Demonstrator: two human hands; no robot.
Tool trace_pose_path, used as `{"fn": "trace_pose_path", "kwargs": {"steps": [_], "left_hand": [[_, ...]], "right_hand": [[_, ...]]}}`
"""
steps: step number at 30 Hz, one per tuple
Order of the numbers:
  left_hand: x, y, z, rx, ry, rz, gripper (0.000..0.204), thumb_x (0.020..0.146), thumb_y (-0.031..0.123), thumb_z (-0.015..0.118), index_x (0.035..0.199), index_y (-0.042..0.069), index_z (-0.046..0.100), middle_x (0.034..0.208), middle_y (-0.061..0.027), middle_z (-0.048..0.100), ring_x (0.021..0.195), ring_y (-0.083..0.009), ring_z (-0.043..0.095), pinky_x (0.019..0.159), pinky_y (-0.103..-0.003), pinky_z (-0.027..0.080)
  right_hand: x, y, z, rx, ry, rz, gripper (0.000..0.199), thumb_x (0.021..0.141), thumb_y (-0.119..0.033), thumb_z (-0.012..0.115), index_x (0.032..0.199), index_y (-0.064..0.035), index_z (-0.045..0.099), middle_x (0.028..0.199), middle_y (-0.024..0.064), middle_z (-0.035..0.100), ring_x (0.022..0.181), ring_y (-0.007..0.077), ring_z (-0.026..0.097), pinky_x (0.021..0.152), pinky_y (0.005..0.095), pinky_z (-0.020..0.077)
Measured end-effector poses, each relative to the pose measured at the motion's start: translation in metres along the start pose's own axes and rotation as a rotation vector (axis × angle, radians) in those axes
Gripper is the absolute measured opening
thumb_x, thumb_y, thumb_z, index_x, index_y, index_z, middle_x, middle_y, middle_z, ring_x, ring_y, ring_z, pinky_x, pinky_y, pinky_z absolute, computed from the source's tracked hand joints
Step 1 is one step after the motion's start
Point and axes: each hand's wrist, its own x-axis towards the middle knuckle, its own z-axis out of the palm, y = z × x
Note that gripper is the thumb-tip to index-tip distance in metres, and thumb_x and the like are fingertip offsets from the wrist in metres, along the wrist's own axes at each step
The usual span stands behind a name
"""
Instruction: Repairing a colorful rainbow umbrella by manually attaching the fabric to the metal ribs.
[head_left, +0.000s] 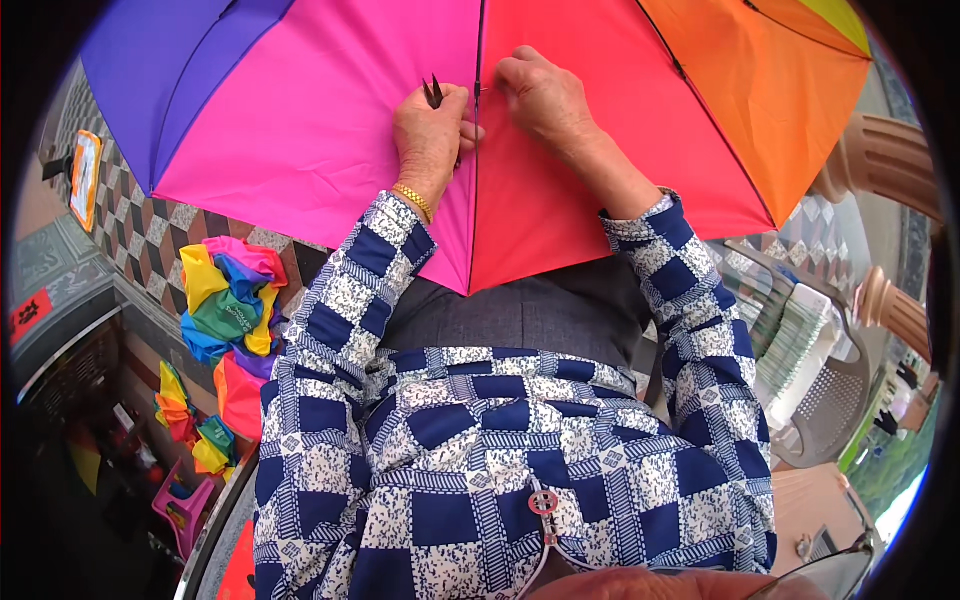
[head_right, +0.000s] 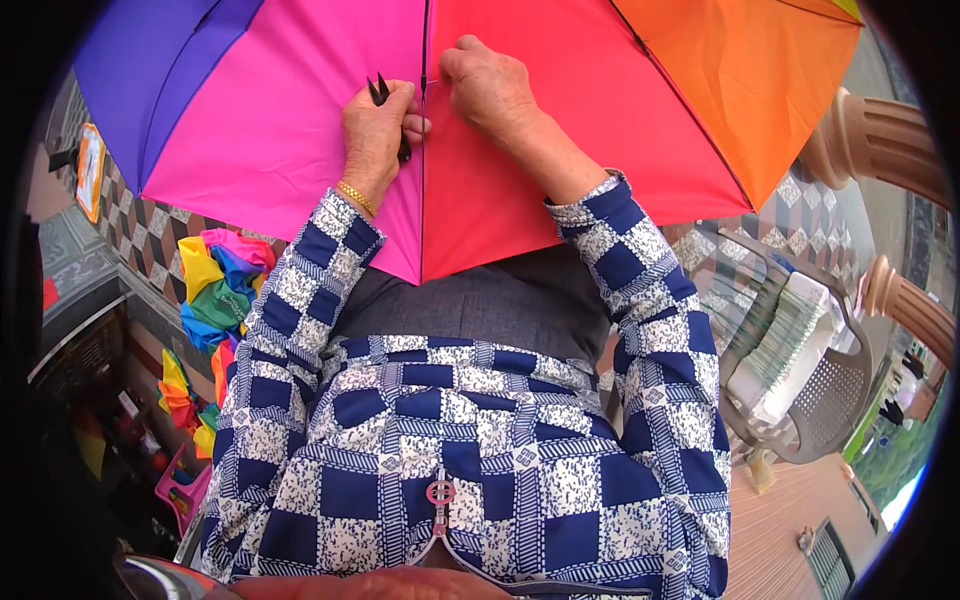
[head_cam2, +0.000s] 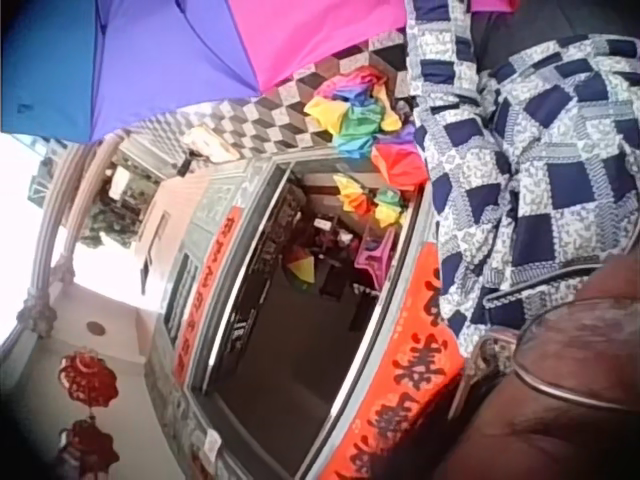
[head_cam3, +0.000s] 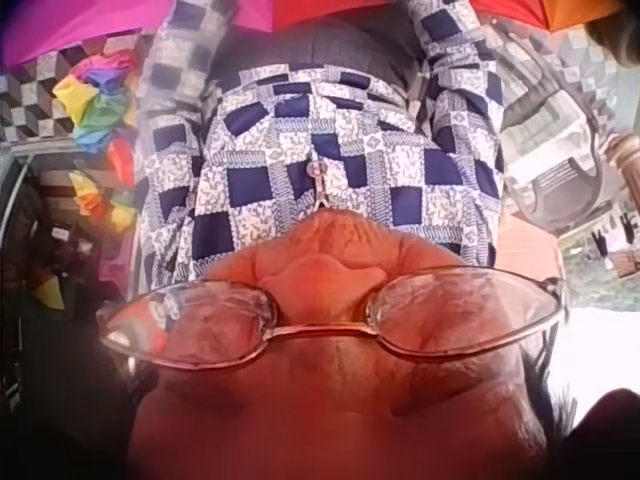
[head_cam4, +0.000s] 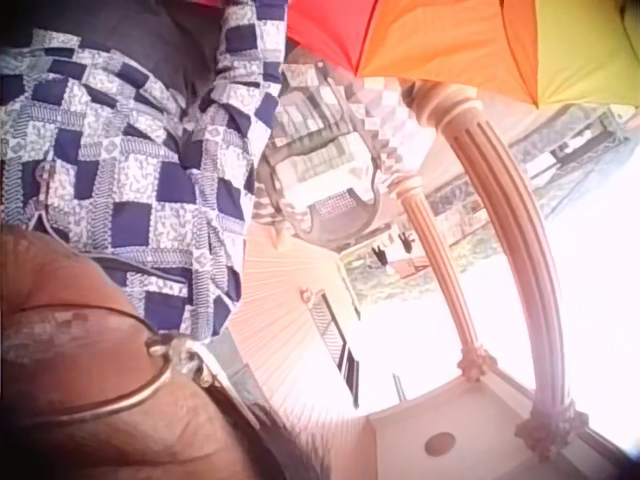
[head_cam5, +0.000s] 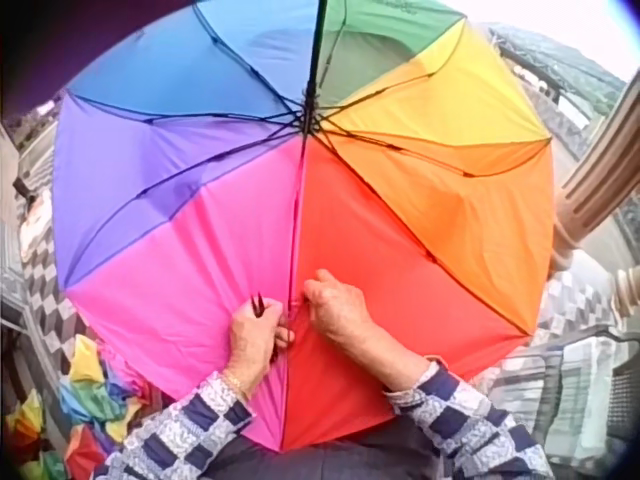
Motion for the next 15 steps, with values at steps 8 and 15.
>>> {"fn": "trace_pose_path", "kwargs": {"steps": [8,15], "left_hand": [[0.000,-0.002,-0.005,-0.147,0.018,-0.059,0.014,0.087,0.010,0.053,0.092,-0.003,0.055,0.072,-0.0085,0.058,0.049,-0.0144,0.059,0.040,-0.024,0.045],[0.001,-0.002,-0.007,-0.155,0.005,-0.068,0.014,0.087,0.009,0.052,0.091,-0.004,0.055,0.071,-0.0095,0.059,0.049,-0.0144,0.059,0.040,-0.023,0.045]], "right_hand": [[0.006,0.051,-0.038,2.048,-0.011,0.300,0.009,0.091,-0.011,0.050,0.093,-0.0053,0.057,0.089,0.0063,0.059,0.083,0.0221,0.060,0.073,0.0376,0.0511],[-0.004,0.039,-0.050,2.053,-0.032,0.311,0.010,0.091,-0.010,0.050,0.096,-0.0046,0.056,0.088,0.0061,0.057,0.081,0.0189,0.057,0.076,0.0358,0.0504]]}}
